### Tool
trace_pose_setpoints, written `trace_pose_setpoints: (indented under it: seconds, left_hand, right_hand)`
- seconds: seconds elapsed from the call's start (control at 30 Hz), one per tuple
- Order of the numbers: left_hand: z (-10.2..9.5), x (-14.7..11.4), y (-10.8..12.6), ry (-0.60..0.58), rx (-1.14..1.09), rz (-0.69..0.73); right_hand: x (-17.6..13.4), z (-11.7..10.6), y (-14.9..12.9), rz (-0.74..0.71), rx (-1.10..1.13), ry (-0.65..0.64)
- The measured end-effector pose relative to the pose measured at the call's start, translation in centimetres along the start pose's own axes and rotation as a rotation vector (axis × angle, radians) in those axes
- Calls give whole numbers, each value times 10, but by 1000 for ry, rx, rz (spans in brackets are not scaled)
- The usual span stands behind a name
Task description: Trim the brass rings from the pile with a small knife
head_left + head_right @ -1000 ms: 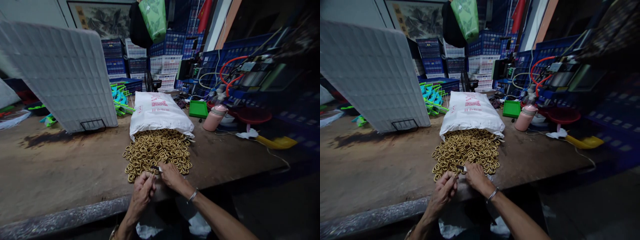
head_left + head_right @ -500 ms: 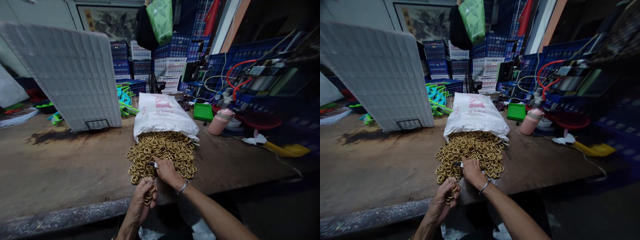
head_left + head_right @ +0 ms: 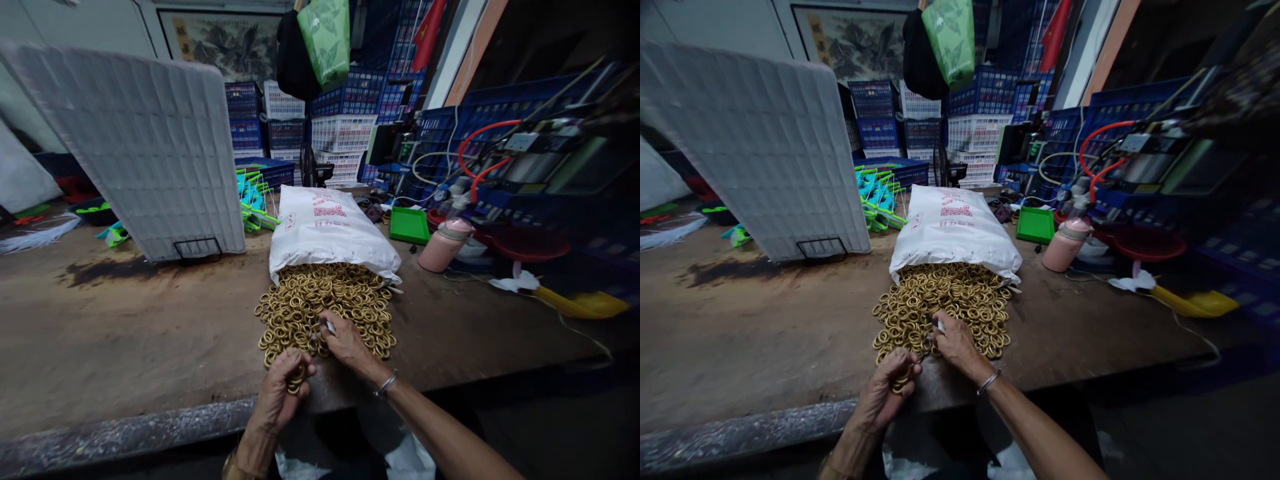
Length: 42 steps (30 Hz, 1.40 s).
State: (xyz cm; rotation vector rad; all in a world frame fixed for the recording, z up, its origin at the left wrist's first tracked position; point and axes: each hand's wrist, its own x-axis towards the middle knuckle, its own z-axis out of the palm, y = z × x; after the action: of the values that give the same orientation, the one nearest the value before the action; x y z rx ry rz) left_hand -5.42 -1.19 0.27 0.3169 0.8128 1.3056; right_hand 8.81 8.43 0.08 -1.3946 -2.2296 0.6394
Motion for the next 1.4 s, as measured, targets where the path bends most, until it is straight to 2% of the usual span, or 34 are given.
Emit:
trace_pose_setpoints:
  seconds: [0.17, 0.27, 0.43, 0.5, 0.6, 0.73, 0.83, 1.1, 1.2, 1.3, 1.4]
  left_hand:
    - [10, 13, 6, -22, 73, 89]
    - [14, 23, 3, -7, 189, 146]
    - [20, 34, -4, 133, 507, 277]
    - [22, 34, -4, 161, 586, 286]
    - [24, 33, -5, 138, 648, 271]
    - [24, 30, -5, 123, 647, 283]
    - [26, 26, -5, 118, 652, 263]
    - [25, 18, -8, -22, 610, 151]
    - [24, 17, -8, -19, 565, 149]
    - [24, 16, -8, 15, 523, 152]
    - [24, 16, -7, 21, 493, 162]
  right_hand:
    - [-5, 0, 7, -13, 128, 58]
    - [-8, -3, 7, -13, 173, 64]
    - [-13, -8, 1, -27, 233, 68]
    - [-15, -9, -2, -30, 261, 58]
    - [-17, -8, -5, -3, 336, 41]
    - [-17, -6, -6, 67, 520, -48]
    - [-16, -5, -8, 109, 576, -60]
    - [-13, -2, -13, 68, 549, -50]
    - [-13, -3, -11, 101, 531, -47]
    - [-17, -6, -9, 80, 362, -23]
    - [-24, -8, -11, -15, 160, -73]
